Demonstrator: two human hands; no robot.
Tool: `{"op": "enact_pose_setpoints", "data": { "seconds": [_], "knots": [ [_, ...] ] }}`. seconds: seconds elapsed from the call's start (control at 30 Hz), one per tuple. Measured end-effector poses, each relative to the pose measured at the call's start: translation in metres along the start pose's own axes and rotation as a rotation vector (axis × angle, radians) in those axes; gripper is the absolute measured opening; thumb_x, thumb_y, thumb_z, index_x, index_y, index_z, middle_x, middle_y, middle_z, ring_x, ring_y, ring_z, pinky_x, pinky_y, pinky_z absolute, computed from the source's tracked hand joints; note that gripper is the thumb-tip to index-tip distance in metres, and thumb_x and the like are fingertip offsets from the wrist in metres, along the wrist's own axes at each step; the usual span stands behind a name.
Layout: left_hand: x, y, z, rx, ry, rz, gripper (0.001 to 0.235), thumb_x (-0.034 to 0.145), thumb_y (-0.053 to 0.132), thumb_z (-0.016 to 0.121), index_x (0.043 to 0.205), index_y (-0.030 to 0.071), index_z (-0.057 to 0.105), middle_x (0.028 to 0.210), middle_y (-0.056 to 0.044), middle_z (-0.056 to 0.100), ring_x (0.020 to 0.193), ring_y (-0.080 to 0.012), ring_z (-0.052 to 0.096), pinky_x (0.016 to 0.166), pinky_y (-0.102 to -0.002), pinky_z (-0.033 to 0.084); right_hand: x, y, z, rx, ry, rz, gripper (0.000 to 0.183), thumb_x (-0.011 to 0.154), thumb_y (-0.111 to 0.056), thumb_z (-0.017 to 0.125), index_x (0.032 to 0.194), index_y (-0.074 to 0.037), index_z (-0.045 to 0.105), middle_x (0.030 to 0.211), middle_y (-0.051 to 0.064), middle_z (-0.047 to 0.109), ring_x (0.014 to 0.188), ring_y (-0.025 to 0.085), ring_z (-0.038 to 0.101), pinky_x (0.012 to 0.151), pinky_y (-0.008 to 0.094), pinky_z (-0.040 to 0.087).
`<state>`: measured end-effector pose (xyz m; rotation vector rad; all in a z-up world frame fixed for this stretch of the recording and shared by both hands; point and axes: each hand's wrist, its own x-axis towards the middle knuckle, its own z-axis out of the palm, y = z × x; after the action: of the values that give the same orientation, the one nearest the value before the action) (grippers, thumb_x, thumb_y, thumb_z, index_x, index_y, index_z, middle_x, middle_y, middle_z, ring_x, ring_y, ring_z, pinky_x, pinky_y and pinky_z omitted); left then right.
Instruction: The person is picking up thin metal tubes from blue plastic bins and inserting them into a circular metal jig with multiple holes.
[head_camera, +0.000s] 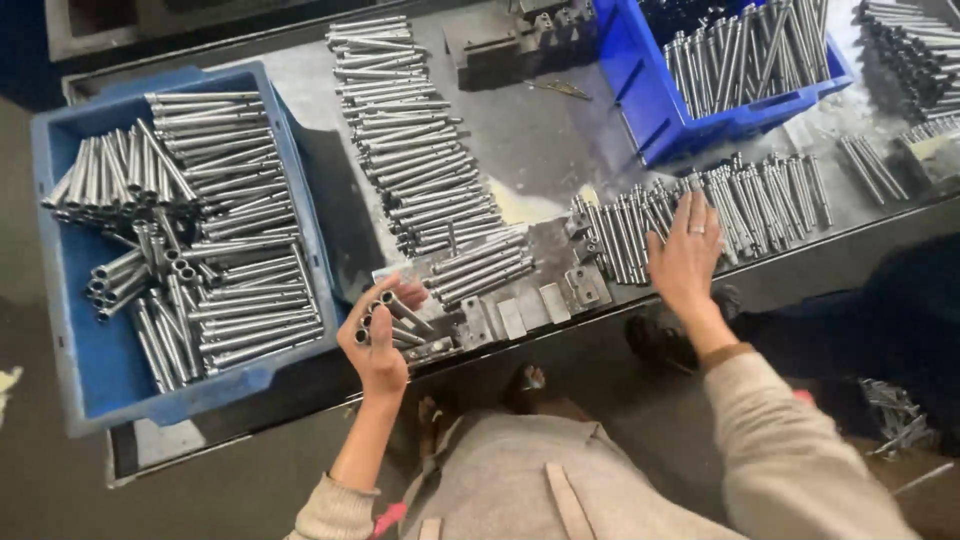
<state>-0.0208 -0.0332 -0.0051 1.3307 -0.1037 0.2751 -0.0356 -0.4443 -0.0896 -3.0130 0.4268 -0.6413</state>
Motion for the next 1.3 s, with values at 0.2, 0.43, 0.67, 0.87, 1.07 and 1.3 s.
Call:
{"op": "enact_pose_setpoints", "data": {
  "seconds": [0.2, 0.43, 0.67, 0.87, 1.07, 1.3],
  "knots": [
    [0.002, 0.003, -0.004, 0.210, -0.147, 0.141, 0.043, 0.100, 0.030, 0.045, 0.096, 0.006, 0.081, 0.087, -0.012, 0.080, 0.079, -0.0235, 0.076, 0.081, -0.037, 0.059, -0.031, -0.132, -0.087, 0.483, -0.055, -0.037, 0.042, 0.102, -0.015, 0.062, 0.132, 0.015, 0.058, 0.133, 0.037, 0.057, 0.123, 0.054, 0.054, 0.109, 0.057, 0.036],
    [0.010, 0.008, -0.006, 0.173, -0.234, 0.099, 0.040, 0.098, 0.037, 0.052, 0.106, 0.008, 0.079, 0.104, -0.012, 0.080, 0.101, -0.0266, 0.074, 0.090, -0.041, 0.055, -0.056, -0.271, -0.085, 0.951, -0.338, -0.258, 0.014, 0.098, -0.018, 0.065, 0.109, -0.011, 0.071, 0.097, 0.011, 0.076, 0.099, 0.034, 0.072, 0.085, 0.045, 0.054],
    [0.006, -0.003, -0.012, -0.127, -0.139, -0.096, 0.059, 0.102, 0.050, 0.048, 0.109, -0.001, 0.075, 0.090, -0.017, 0.075, 0.082, -0.0232, 0.071, 0.076, -0.036, 0.061, -0.159, -0.296, -0.080, 1.509, -0.951, 0.785, 0.034, 0.107, -0.039, 0.044, 0.094, -0.010, 0.056, 0.061, -0.006, 0.037, 0.042, 0.005, 0.031, 0.032, 0.021, 0.024],
    [0.005, -0.018, -0.016, -0.195, -0.208, -0.093, 0.067, 0.098, 0.053, 0.038, 0.111, 0.000, 0.077, 0.082, -0.017, 0.074, 0.075, -0.0204, 0.069, 0.073, -0.035, 0.059, -0.145, -0.311, -0.108, 1.704, -1.025, 1.030, 0.035, 0.112, -0.038, 0.038, 0.095, -0.009, 0.047, 0.062, -0.008, 0.022, 0.040, 0.003, 0.018, 0.026, 0.019, 0.015],
    [0.008, -0.015, -0.019, -0.176, -0.218, -0.068, 0.061, 0.095, 0.046, 0.042, 0.116, 0.000, 0.075, 0.076, -0.017, 0.070, 0.070, -0.0187, 0.060, 0.067, -0.033, 0.054, -0.149, -0.299, -0.120, 1.562, -0.942, 0.424, 0.033, 0.110, -0.033, 0.042, 0.089, -0.010, 0.055, 0.058, -0.005, 0.037, 0.045, 0.007, 0.031, 0.037, 0.021, 0.028],
    [0.009, -0.025, -0.020, -0.107, -0.221, -0.015, 0.060, 0.085, 0.053, 0.053, 0.120, 0.004, 0.066, 0.081, -0.013, 0.066, 0.079, -0.0190, 0.058, 0.077, -0.034, 0.049, -0.140, -0.216, -0.087, 0.879, -0.301, -0.042, 0.018, 0.091, -0.006, 0.066, 0.107, -0.007, 0.073, 0.073, 0.013, 0.072, 0.074, 0.035, 0.071, 0.076, 0.044, 0.057]
  ]
}}
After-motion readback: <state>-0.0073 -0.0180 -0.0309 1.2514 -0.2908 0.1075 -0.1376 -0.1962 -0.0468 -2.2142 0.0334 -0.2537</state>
